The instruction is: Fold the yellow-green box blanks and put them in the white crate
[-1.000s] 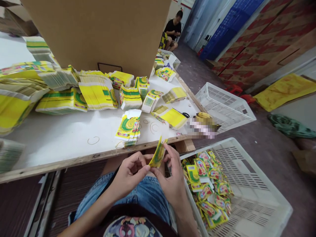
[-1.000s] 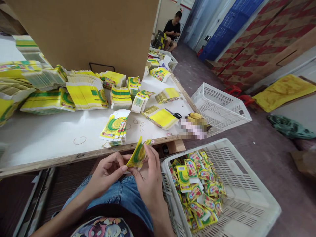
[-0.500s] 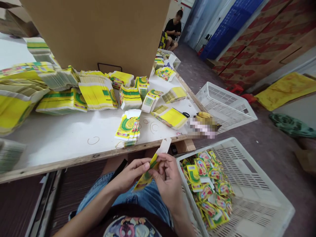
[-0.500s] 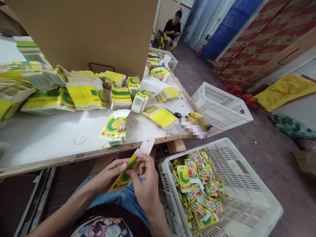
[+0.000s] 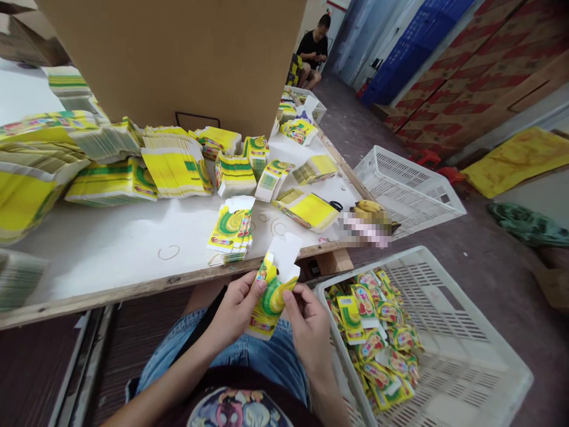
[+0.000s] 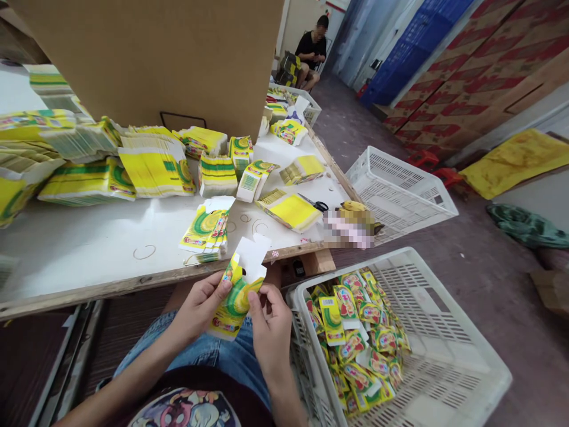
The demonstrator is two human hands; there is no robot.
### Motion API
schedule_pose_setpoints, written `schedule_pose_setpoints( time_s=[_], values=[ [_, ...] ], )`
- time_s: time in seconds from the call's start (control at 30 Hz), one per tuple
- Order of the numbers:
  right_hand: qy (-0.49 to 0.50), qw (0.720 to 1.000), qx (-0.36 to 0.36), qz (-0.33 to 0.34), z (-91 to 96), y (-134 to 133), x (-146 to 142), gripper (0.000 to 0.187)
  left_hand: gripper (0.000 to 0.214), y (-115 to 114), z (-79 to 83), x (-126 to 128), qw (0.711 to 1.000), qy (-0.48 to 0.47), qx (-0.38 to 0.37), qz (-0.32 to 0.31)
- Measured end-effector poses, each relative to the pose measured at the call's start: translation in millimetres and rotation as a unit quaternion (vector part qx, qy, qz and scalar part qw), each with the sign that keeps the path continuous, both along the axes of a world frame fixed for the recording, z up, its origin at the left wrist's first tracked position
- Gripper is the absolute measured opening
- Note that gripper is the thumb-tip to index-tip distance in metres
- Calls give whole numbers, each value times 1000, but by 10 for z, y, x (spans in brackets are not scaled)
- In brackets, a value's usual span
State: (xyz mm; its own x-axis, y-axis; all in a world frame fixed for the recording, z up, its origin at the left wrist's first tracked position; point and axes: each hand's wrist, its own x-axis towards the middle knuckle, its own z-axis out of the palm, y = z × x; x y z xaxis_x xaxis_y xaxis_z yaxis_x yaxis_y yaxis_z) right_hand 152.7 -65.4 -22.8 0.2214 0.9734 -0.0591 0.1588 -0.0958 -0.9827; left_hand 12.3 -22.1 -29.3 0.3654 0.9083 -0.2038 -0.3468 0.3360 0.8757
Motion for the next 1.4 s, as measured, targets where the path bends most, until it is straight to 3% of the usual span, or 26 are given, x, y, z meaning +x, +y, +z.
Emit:
schedule_pose_setpoints(
  time_s=[0.13, 0.2, 0.3, 0.4, 0.6, 0.67, 0.87, 1.03, 1.1, 1.23, 1.4],
  values=[
    [-30, 999, -2, -45, -57, 3, 38, 26, 36, -12, -12, -7, 996, 68, 59, -21],
    [-29, 998, 18, -48, -57, 20, 80, 21, 42, -21, -11, -22, 995, 59, 69, -29],
    [8, 997, 72, -6, -20, 40, 155, 35, 60, -37, 15, -56, 996, 21, 70, -44],
    [31, 995, 76, 58, 28, 32, 240, 45, 62, -41, 64, -91, 994, -7, 71, -81],
    [22, 994, 26, 107, 95, -5, 400, 20, 39, -51, 97, -105, 985, -59, 13, -161],
    [0, 994, 32, 102, 102, -1, 413, 23, 37, -60, 76, -93, 982, -70, 10, -175],
    [-11, 997, 78, 23, 51, 32, 368, 24, 74, -39, 48, -83, 985, -47, 36, -162],
    [-120, 982, 136, 59, 119, 49, 459, 36, 45, -27, 39, -76, 990, 35, 74, -118],
    [-115, 984, 109, 81, 164, 48, 486, 41, 41, -34, 24, -64, 987, 75, 102, -98],
    [-52, 995, -20, 80, 170, 44, 449, 37, 43, -61, 13, -38, 981, 111, 126, -100],
    [-63, 994, -48, 73, 107, 54, 402, 32, 49, -73, 44, -20, 986, 72, 94, -116]
  ],
)
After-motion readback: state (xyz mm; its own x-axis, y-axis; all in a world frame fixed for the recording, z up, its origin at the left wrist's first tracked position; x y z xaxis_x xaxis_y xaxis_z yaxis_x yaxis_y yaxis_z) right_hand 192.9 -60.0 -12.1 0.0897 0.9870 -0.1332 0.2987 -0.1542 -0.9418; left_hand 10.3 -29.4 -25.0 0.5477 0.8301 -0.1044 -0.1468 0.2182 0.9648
